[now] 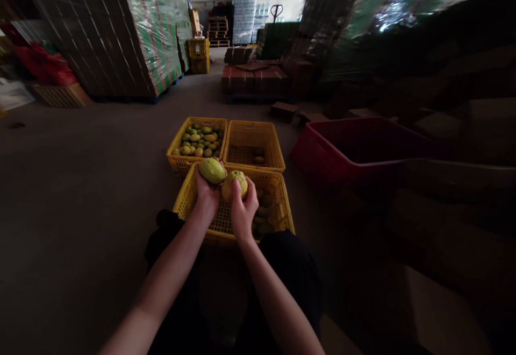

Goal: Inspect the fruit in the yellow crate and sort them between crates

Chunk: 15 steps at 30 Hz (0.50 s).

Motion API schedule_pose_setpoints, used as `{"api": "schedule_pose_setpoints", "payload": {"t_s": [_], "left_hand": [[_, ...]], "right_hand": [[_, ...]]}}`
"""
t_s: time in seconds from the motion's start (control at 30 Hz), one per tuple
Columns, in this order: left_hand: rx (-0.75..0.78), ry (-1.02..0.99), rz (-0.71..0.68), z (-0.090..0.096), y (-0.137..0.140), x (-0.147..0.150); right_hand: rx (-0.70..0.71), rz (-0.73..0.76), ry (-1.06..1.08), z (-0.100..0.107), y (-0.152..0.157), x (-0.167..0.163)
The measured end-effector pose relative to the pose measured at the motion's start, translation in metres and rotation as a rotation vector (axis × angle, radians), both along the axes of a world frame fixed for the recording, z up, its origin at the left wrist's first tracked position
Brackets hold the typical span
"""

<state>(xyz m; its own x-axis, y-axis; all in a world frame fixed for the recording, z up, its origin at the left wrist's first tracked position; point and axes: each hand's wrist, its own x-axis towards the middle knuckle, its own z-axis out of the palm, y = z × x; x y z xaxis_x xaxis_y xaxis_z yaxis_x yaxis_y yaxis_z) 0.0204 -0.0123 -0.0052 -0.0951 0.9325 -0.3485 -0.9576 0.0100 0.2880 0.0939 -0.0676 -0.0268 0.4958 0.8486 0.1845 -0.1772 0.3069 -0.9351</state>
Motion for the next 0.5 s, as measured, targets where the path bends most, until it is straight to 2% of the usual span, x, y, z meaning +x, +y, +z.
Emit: {"api": "schedule_pose_setpoints", "payload": {"t_s": [0.13, 0.23, 0.3, 0.37, 0.43, 0.5], "left_hand": [[0.052, -0.024, -0.008, -0.001, -0.004, -0.008], [0.048, -0.038, -0.014, 0.000, -0.006, -0.010], [0.025, -0.048, -0.028, 0.002, -0.005, -0.011], [-0.009, -0.052, -0.056, 0.005, -0.004, -0.011], [-0.041, -0.055, -0.052, 0.008, -0.004, -0.010], [-0.027, -0.059, -0.007, 0.010, -0.004, -0.007]], "right_hand": [[0.090, 0.075, -0.202, 0.002, -0.014, 0.001], [0.089, 0.178, -0.172, 0.003, -0.017, 0.002], [0.062, 0.281, -0.017, 0.002, -0.014, 0.003], [0.020, 0.344, 0.241, 0.002, -0.008, 0.004], [-0.047, 0.341, 0.509, 0.004, 0.001, 0.009], [-0.100, 0.302, 0.682, 0.008, 0.008, 0.019]]}}
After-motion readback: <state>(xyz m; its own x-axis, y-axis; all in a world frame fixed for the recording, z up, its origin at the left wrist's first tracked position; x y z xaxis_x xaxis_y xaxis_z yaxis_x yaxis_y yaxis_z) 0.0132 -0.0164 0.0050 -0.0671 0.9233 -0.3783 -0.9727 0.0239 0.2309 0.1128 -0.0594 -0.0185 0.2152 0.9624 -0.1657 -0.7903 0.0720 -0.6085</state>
